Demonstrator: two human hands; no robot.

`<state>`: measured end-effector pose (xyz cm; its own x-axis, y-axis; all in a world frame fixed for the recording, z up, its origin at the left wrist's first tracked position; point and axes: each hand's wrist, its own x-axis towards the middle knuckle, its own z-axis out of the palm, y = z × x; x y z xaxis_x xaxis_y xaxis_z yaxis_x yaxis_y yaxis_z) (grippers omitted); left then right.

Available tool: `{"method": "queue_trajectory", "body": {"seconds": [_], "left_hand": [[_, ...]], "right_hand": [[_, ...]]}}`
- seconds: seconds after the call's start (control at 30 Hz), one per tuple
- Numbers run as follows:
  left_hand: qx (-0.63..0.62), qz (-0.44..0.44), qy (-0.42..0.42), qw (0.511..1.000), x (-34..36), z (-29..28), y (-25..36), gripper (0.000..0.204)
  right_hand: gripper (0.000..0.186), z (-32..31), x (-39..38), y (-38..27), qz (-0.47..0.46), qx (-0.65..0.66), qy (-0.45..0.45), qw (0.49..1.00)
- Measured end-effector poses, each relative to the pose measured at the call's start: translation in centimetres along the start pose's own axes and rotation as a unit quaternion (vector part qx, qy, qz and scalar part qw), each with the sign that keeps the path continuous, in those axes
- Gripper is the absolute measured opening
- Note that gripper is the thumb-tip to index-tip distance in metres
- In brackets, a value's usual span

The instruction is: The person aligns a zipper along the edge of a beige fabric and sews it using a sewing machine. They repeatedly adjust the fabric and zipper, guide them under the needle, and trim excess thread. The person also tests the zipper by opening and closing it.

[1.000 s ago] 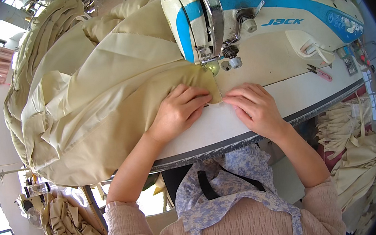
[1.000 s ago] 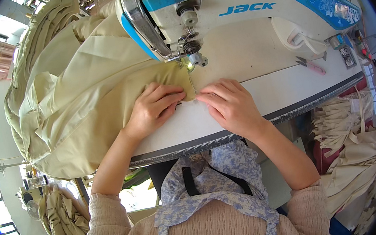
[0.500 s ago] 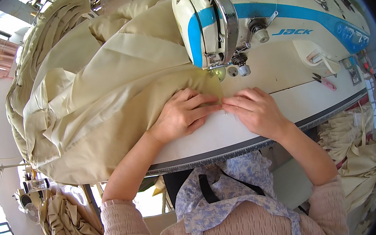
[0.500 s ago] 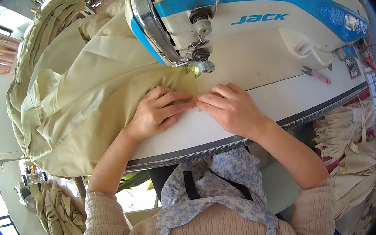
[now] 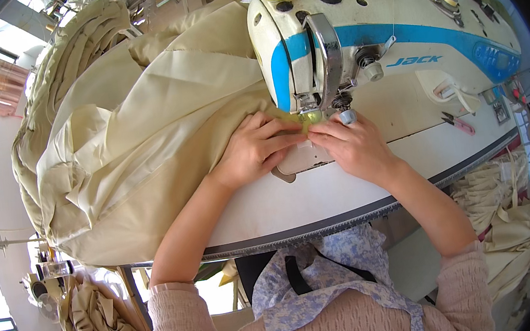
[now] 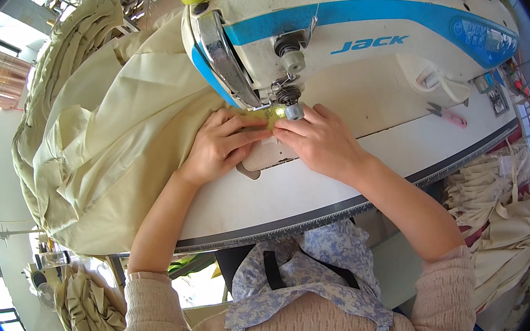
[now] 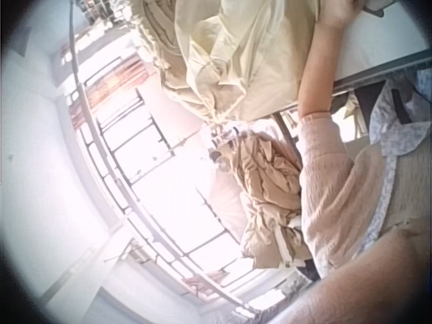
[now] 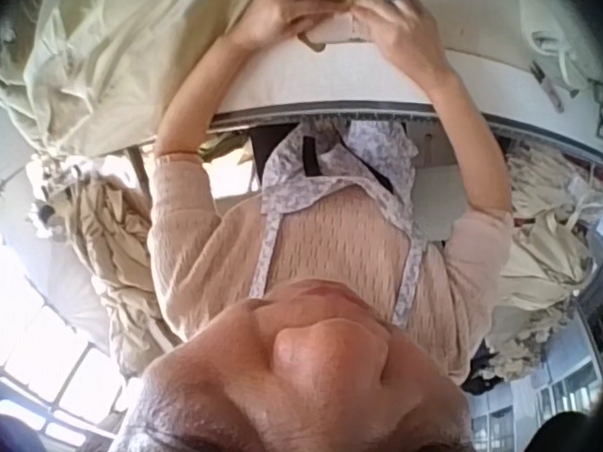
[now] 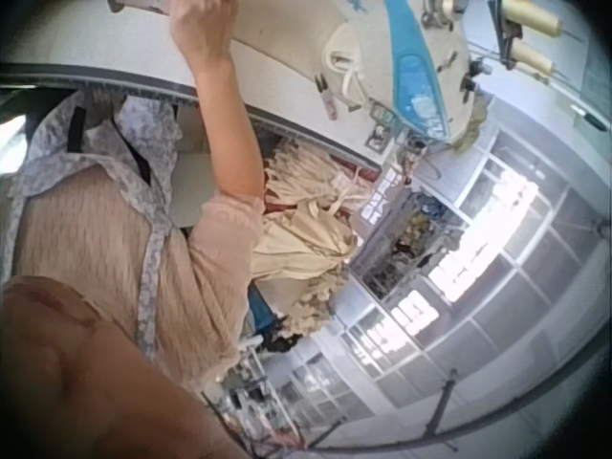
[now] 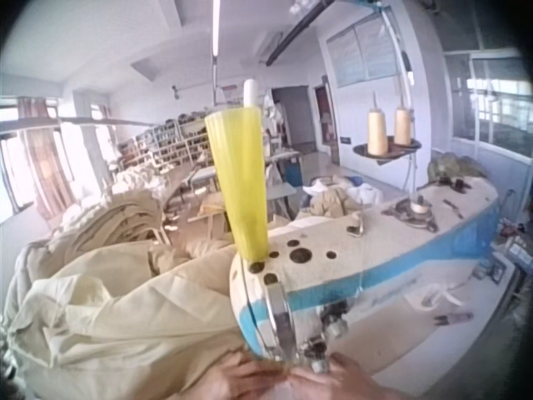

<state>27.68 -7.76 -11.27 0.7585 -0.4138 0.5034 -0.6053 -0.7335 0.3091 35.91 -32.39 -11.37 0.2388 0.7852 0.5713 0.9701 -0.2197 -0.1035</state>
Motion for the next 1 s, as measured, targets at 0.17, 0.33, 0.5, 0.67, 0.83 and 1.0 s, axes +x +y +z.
{"method": "queue_trajectory", "body": {"seconds": [0.17, 0.33, 0.5, 0.67, 0.83, 1.0], "left_hand": [[-0.032, -0.032, -0.018, 0.999, 0.6, -0.6, -1.5, 0.044], [0.001, -0.018, 0.012, 1.000, 0.6, -0.3, -2.7, 0.042], [0.011, -0.028, 0.021, 0.999, 0.8, -0.1, -2.9, 0.041], [0.013, -0.036, 0.025, 0.999, 0.8, -0.3, -2.6, 0.040], [-0.004, -0.029, 0.024, 0.999, 0.5, -0.7, -2.2, 0.037], [0.017, -0.051, 0.054, 0.997, 0.1, -0.1, -3.1, 0.030]], "right_hand": [[0.025, 0.9, 0.4, 0.5, 0.025, -0.006, -0.007, 1.000], [0.027, 1.1, 0.7, 0.4, 0.025, -0.010, 0.017, 0.999], [0.028, 1.2, 0.3, 0.7, 0.021, 0.002, 0.039, 0.999], [0.024, 1.1, 0.5, 0.5, 0.025, 0.027, 0.056, 0.998], [0.021, 0.1, 0.4, 0.4, 0.036, 0.085, 0.032, 0.995], [0.023, -7.1, 1.7, -7.6, 0.158, 0.414, 0.117, 0.889]]}}
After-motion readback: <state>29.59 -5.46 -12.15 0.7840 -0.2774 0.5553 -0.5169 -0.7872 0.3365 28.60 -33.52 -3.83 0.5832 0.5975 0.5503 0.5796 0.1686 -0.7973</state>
